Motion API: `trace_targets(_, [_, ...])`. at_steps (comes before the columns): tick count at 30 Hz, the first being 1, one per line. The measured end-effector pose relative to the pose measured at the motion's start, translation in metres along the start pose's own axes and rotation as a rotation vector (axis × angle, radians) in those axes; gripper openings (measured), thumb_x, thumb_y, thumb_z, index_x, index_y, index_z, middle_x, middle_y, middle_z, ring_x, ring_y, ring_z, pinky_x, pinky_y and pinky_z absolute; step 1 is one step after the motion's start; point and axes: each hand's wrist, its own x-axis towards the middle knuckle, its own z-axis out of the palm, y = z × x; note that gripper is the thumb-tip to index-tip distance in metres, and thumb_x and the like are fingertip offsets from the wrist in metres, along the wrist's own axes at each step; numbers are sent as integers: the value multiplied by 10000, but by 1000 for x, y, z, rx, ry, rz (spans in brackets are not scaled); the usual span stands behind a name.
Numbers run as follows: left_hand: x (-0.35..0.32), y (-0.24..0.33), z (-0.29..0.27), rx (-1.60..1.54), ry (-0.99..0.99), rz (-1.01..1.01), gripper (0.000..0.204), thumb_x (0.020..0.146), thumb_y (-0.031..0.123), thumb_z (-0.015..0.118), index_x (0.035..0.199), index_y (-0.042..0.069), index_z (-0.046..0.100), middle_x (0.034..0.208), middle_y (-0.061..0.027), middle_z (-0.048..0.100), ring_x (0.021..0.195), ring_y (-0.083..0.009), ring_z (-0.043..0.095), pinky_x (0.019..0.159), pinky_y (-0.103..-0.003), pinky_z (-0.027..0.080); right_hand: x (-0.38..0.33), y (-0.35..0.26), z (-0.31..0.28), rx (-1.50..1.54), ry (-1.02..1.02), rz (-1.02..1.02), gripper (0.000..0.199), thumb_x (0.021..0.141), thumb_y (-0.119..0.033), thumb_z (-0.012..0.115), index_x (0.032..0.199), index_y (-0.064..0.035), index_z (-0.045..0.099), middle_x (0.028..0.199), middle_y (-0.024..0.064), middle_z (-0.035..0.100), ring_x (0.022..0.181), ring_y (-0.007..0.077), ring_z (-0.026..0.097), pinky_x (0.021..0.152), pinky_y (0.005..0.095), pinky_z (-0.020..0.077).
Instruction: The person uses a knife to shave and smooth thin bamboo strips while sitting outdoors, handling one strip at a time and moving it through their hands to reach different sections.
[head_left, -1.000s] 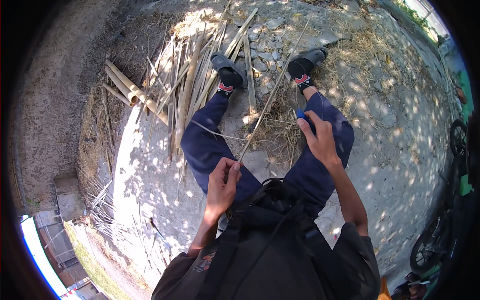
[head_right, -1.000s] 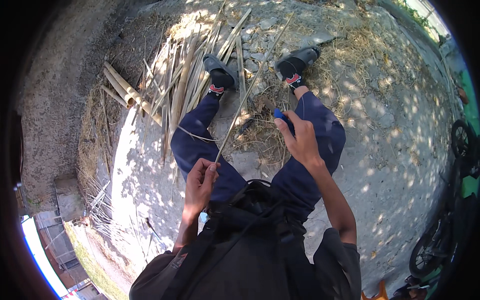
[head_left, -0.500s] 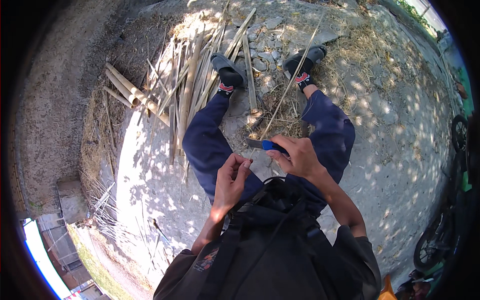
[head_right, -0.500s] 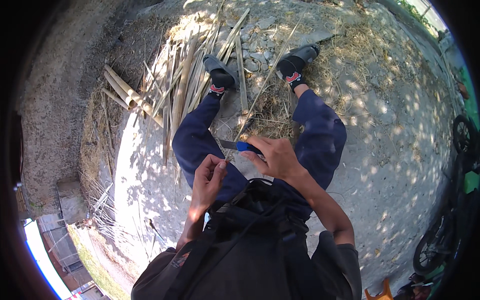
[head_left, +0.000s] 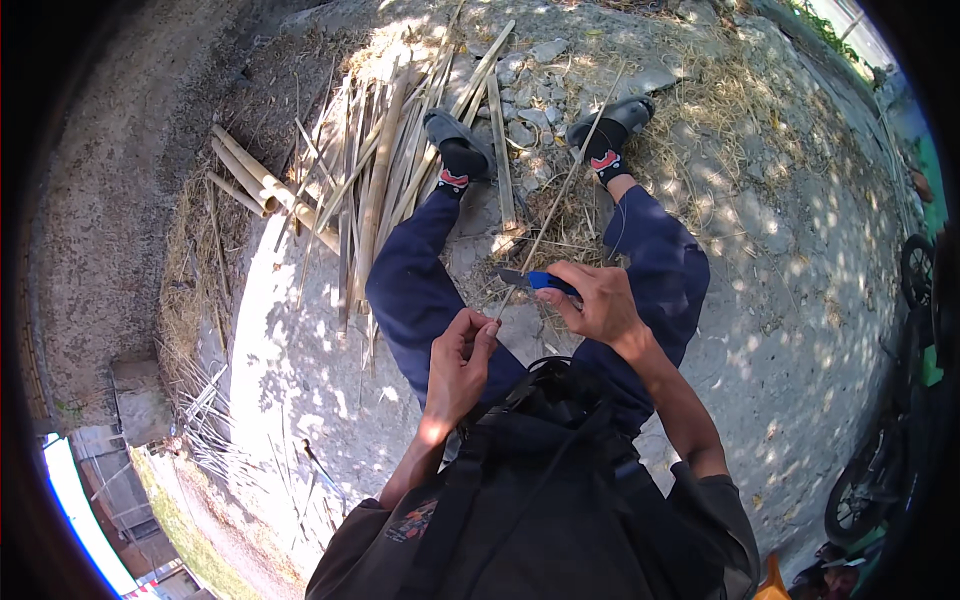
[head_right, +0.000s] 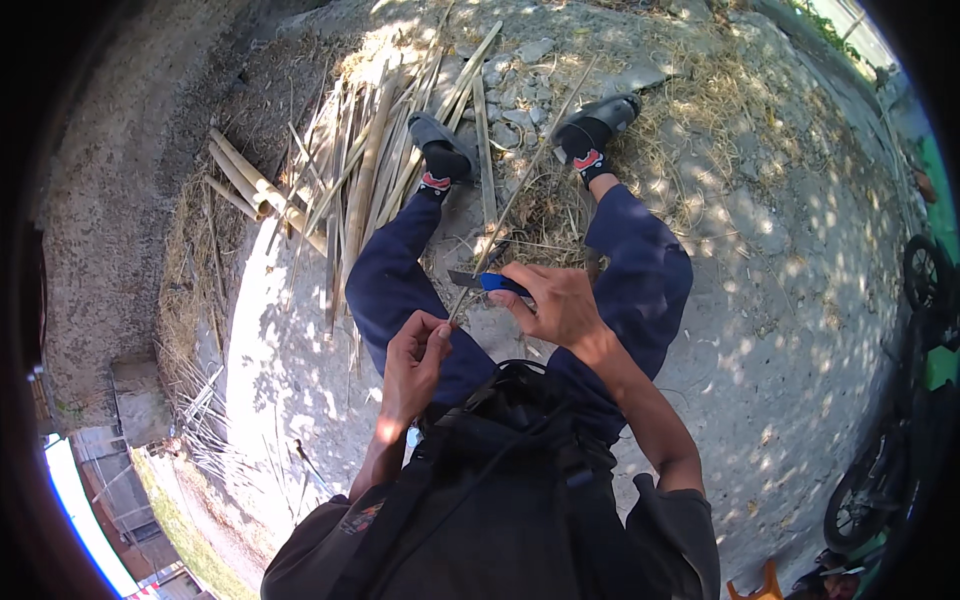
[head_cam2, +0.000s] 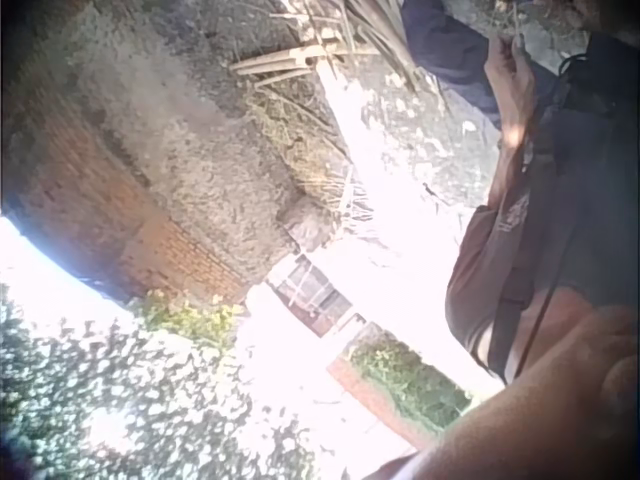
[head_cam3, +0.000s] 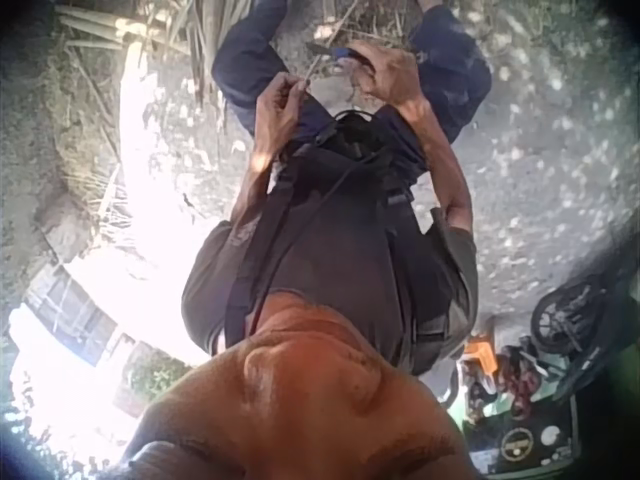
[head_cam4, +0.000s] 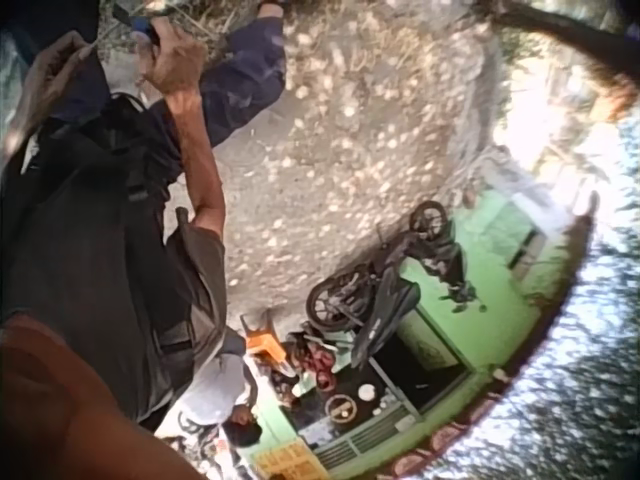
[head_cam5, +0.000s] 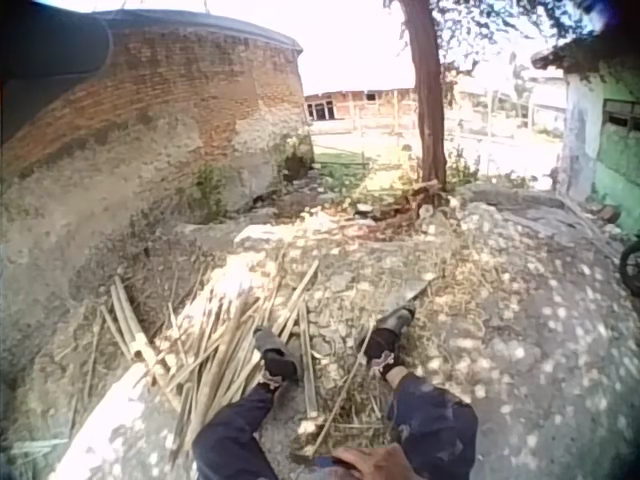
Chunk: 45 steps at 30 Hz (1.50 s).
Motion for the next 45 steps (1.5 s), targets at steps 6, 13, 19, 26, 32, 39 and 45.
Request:
trace_targets(6, [-11, -2, -2, 43, -14, -4, 146, 1115, 106, 635, 1033, -13, 652, 739, 27, 575, 712, -24, 495, 620, -234, 411, 10, 29, -3, -74, 42, -1, 316, 1020, -345, 758, 1100, -39, 763, 889, 154, 766, 695, 343, 732, 603, 403, 538])
trace_targets(13, [-26, 2, -23, 165, -22, -60, 145, 1109, 87, 638, 1016, -24, 651, 722, 21, 583, 653, -9, 467, 565, -242, 382, 31, 82, -38, -209, 205, 156, 316, 1070, -369, 684, 1128, -68, 757, 739, 176, 721, 720, 385, 739, 641, 466, 542])
trace_targets(19, [-39, 3, -31, 209, -24, -79, 139, 1108, 84, 635, 1017, -19, 654, 722, 14, 595, 656, -7, 492, 572, -232, 398, 40, 112, -46, -296, 128, 119, 301, 1071, -376, 679, 1148, -100, 772, 744, 180, 725, 706, 386, 733, 626, 478, 538])
trace_targets(26, [-62, 1, -56, 215, -68, -140, 169, 1123, 125, 622, 1036, -12, 664, 745, 32, 584, 688, -14, 490, 592, -225, 378, 66, 175, -67, -401, 218, 91, 332, 1047, -394, 706, 1131, -86, 798, 779, 205, 747, 711, 417, 729, 623, 476, 549])
trace_targets(32, [-72, -1, -84, 240, -95, -195, 171, 1127, 136, 618, 1043, -7, 661, 745, 38, 539, 678, -23, 433, 581, -239, 335, 81, 231, -58, -443, 211, 184, 403, 1050, -506, 667, 1147, -133, 786, 787, 222, 745, 833, 449, 756, 725, 567, 575])
trace_targets(39, [-75, -1, -108, 282, -37, -210, 172, 1111, 130, 635, 1030, -18, 663, 731, -6, 602, 667, -34, 506, 568, -245, 417, 101, 222, -26, -476, 114, 301, 405, 1057, -523, 650, 1172, -157, 780, 820, 211, 761, 896, 448, 759, 760, 574, 591])
trace_targets(45, [-71, 4, -134, 336, -41, -253, 187, 1115, 149, 630, 1040, -16, 674, 740, 0, 572, 654, -36, 483, 570, -254, 391, 107, 223, -33, -144, -68, 409, 443, 1071, -528, 643, 1093, -103, 769, 742, 139, 721, 713, 342, 736, 687, 492, 561])
